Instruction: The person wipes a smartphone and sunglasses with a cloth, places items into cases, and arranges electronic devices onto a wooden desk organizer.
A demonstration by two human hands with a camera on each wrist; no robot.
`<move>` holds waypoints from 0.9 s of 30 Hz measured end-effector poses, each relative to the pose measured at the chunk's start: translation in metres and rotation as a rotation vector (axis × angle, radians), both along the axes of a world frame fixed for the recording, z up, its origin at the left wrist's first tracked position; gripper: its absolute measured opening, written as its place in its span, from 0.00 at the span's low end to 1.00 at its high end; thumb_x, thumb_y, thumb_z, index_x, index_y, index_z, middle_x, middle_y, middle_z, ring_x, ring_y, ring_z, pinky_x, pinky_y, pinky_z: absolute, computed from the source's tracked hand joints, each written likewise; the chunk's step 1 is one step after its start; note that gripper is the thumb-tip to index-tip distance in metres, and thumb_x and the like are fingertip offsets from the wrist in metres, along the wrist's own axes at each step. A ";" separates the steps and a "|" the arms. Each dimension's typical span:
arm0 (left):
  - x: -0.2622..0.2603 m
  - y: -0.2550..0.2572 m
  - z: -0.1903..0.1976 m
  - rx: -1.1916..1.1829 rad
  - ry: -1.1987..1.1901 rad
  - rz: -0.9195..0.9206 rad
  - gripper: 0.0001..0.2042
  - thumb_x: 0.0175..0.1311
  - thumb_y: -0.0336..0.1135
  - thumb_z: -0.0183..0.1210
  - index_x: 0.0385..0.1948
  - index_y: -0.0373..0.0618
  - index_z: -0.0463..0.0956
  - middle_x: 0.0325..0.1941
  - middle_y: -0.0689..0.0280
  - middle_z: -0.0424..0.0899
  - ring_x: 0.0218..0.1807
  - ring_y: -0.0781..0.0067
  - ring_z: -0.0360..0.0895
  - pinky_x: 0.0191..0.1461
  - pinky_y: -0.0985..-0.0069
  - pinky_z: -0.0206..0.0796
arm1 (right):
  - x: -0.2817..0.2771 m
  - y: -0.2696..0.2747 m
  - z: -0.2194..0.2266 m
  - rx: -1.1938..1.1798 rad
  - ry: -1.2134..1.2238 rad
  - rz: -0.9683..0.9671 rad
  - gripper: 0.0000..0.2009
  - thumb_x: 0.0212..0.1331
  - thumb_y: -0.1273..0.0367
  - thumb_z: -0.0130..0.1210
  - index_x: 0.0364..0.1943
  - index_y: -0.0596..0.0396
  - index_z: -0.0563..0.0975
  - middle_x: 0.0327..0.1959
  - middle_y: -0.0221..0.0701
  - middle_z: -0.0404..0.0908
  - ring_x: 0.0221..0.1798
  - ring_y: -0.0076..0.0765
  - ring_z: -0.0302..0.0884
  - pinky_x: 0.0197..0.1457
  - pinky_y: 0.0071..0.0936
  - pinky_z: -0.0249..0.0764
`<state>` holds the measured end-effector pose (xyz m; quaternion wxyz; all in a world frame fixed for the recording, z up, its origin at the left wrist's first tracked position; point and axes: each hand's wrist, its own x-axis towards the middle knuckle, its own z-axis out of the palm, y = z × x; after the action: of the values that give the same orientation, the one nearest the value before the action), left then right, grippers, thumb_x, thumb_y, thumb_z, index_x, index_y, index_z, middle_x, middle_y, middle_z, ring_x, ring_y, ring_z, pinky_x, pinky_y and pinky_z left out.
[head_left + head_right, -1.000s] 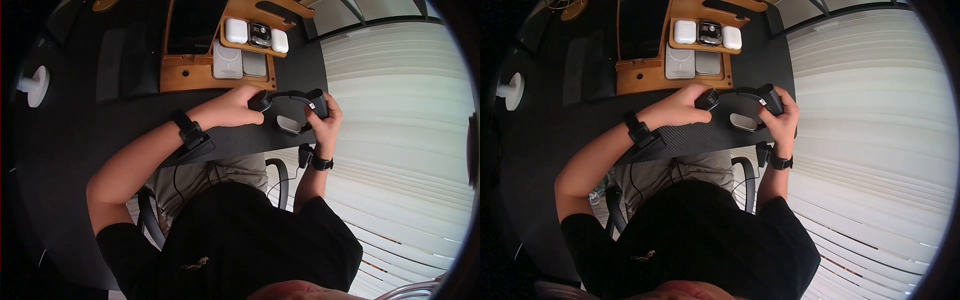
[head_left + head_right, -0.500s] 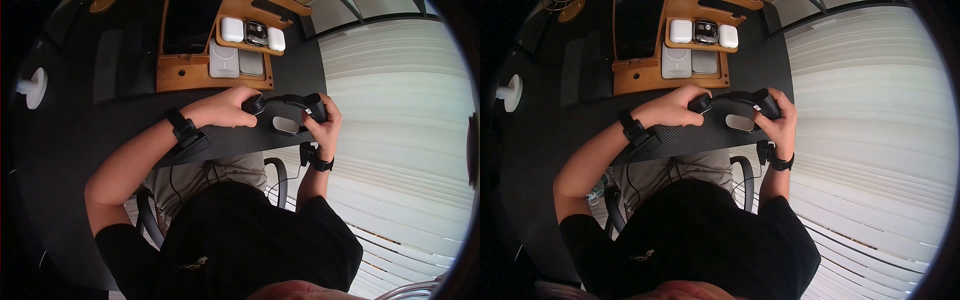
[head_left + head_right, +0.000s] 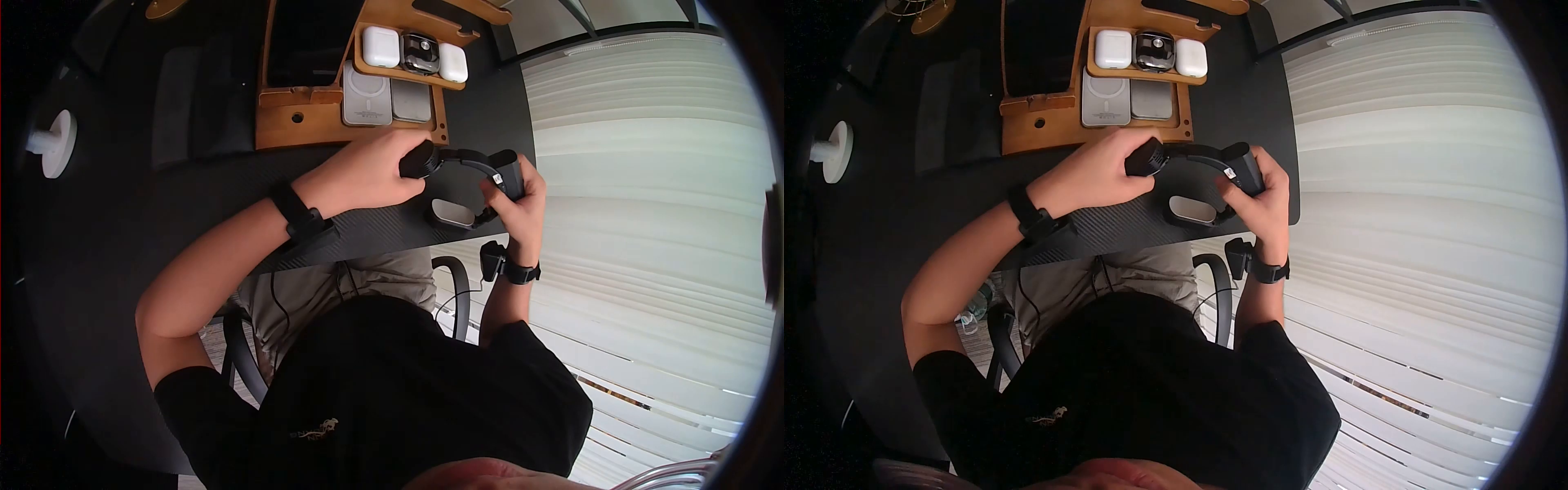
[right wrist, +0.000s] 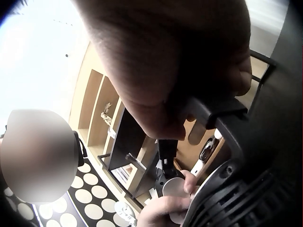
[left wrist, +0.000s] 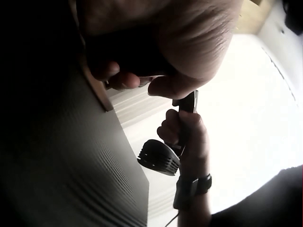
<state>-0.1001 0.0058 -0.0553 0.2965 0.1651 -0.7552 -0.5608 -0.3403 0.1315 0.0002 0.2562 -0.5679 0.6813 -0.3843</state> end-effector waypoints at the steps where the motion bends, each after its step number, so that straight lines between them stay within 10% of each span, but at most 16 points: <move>1: 0.002 -0.001 0.006 -0.104 -0.029 0.054 0.12 0.53 0.27 0.64 0.36 0.34 0.73 0.28 0.53 0.79 0.30 0.55 0.79 0.36 0.64 0.69 | 0.000 0.000 0.000 -0.004 -0.020 -0.018 0.13 0.48 0.74 0.66 0.40 0.57 0.80 0.30 0.19 0.77 0.33 0.15 0.70 0.37 0.17 0.69; 17: 0.028 -0.022 0.071 -0.613 -0.016 0.311 0.16 0.49 0.26 0.67 0.40 0.39 0.74 0.28 0.52 0.81 0.32 0.45 0.81 0.35 0.61 0.71 | 0.019 -0.050 0.063 -0.316 0.151 0.138 0.15 0.44 0.73 0.71 0.38 0.59 0.81 0.31 0.24 0.81 0.34 0.19 0.77 0.38 0.19 0.73; 22: 0.051 -0.037 0.139 -0.291 -0.108 0.219 0.13 0.51 0.26 0.62 0.39 0.38 0.73 0.21 0.56 0.72 0.22 0.61 0.72 0.32 0.71 0.65 | 0.017 -0.119 0.109 -0.624 0.310 0.374 0.17 0.39 0.76 0.67 0.39 0.61 0.80 0.30 0.34 0.82 0.31 0.32 0.81 0.38 0.24 0.75; 27: 0.064 -0.073 0.192 -0.406 -0.223 0.302 0.14 0.53 0.27 0.64 0.40 0.37 0.73 0.24 0.68 0.71 0.29 0.83 0.66 0.35 0.80 0.63 | 0.033 -0.165 0.128 -0.772 0.221 0.342 0.13 0.42 0.78 0.65 0.35 0.59 0.79 0.27 0.29 0.78 0.29 0.21 0.76 0.34 0.21 0.72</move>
<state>-0.0363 -0.0669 0.1369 0.3186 0.2737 -0.8469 -0.3259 -0.3074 -0.0335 0.1280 0.0105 -0.7644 0.4073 -0.4997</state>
